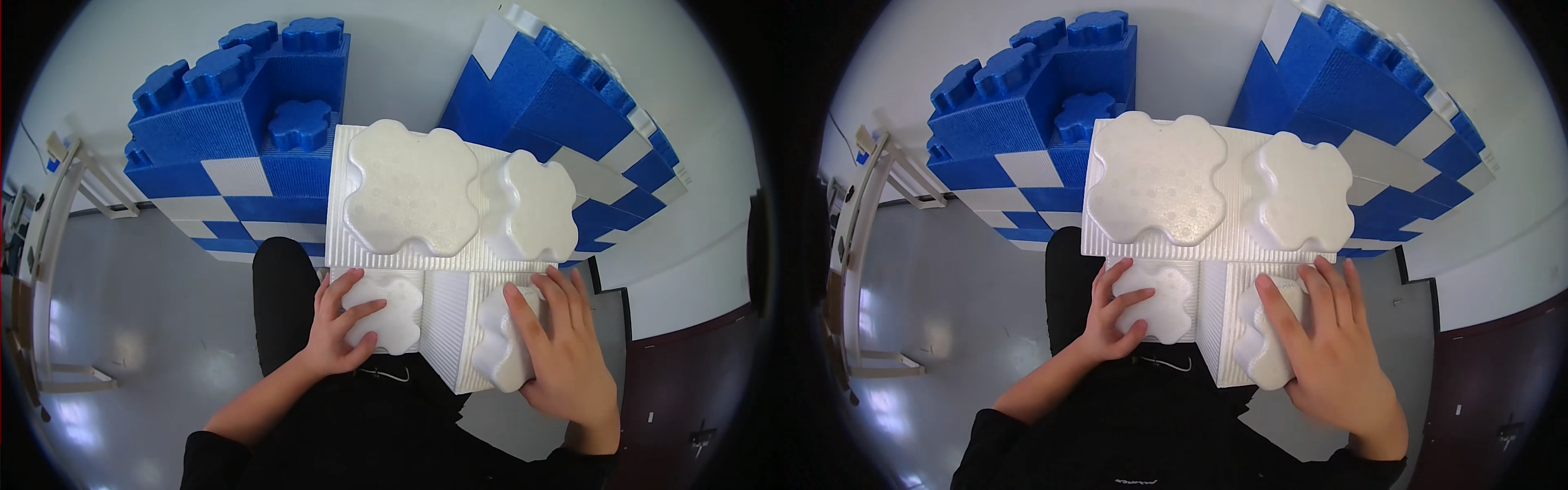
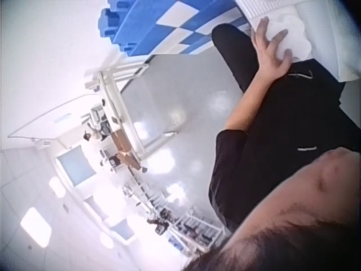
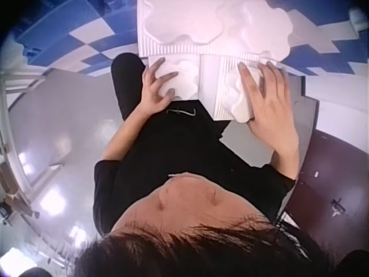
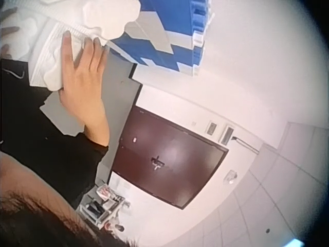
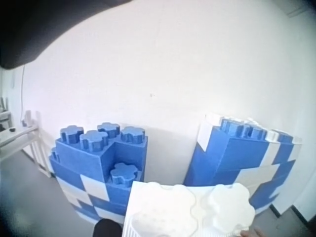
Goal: Assembling and stacking large interlocking white foam blocks.
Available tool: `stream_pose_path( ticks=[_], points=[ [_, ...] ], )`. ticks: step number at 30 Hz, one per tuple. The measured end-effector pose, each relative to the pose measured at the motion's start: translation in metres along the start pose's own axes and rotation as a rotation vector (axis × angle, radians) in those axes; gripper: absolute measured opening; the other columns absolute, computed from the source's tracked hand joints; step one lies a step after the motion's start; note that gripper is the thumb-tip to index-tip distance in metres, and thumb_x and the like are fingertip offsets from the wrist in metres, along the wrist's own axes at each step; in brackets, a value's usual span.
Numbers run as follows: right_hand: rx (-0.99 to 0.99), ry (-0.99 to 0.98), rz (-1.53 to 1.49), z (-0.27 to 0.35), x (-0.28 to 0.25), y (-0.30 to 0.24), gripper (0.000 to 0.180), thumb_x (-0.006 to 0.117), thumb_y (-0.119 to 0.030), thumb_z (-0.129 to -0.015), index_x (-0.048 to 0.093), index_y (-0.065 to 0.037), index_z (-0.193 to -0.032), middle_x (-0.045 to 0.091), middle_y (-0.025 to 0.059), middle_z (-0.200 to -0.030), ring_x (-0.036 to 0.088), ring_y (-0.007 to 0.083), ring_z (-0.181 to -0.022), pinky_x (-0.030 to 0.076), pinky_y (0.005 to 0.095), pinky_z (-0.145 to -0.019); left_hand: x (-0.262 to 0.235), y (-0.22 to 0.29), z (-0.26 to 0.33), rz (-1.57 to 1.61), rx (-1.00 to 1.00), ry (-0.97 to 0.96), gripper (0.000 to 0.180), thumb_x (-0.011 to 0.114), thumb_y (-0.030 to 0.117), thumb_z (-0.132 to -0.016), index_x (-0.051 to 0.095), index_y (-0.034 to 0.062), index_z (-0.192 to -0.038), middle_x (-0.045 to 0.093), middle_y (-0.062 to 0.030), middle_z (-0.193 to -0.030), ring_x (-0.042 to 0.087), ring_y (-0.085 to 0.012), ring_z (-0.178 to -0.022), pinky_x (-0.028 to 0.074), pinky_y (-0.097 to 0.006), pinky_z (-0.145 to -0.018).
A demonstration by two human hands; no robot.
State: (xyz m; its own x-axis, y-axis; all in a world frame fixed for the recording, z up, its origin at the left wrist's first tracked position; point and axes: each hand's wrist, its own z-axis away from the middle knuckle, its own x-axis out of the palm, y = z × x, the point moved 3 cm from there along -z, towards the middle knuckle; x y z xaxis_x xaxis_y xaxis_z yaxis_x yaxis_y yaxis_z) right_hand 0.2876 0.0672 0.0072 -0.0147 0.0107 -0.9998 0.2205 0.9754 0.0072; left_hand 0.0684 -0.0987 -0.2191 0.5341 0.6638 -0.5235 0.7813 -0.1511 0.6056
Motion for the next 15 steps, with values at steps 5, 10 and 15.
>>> stream_pose_path(
  ticks=[5, 10, 15],
  points=[
    [-0.049, 0.008, -0.063, -0.0032, -0.0004, 0.0070, 0.101, 0.089, -0.015, -0.066, 0.048, -0.009, -0.158, 0.052, 0.0282, -0.134, 0.051, 0.0496, -0.127, 0.037, 0.0617, -0.115, 0.0001, 0.0008, -0.0020, -0.003, -0.003, -0.001, 0.054, 0.074, 0.021, -0.078, 0.073, 0.0092, -0.131, 0.043, -0.0319, -0.158, 0.040, -0.0440, -0.151, 0.021, -0.058, -0.126],
    [-0.076, 0.001, -0.057, -0.0041, -0.0048, 0.0062, 0.097, 0.091, -0.018, -0.065, 0.051, -0.008, -0.153, 0.053, 0.0281, -0.131, 0.053, 0.0476, -0.123, 0.041, 0.0570, -0.110, 0.0017, 0.0003, -0.0002, 0.014, -0.025, 0.037, 0.055, 0.075, 0.024, -0.077, 0.073, 0.0151, -0.131, 0.046, -0.0266, -0.157, 0.043, -0.0418, -0.149, 0.021, -0.061, -0.125],
    [-0.063, -0.016, -0.054, -0.0065, -0.0081, 0.0074, 0.099, 0.093, -0.019, -0.063, 0.052, -0.010, -0.152, 0.054, 0.0280, -0.131, 0.054, 0.0478, -0.122, 0.042, 0.0566, -0.109, -0.0004, 0.0018, -0.0046, 0.004, -0.018, 0.000, 0.053, 0.074, 0.020, -0.078, 0.073, 0.0097, -0.130, 0.042, -0.0307, -0.159, 0.040, -0.0433, -0.151, 0.020, -0.058, -0.126]
  ],
)
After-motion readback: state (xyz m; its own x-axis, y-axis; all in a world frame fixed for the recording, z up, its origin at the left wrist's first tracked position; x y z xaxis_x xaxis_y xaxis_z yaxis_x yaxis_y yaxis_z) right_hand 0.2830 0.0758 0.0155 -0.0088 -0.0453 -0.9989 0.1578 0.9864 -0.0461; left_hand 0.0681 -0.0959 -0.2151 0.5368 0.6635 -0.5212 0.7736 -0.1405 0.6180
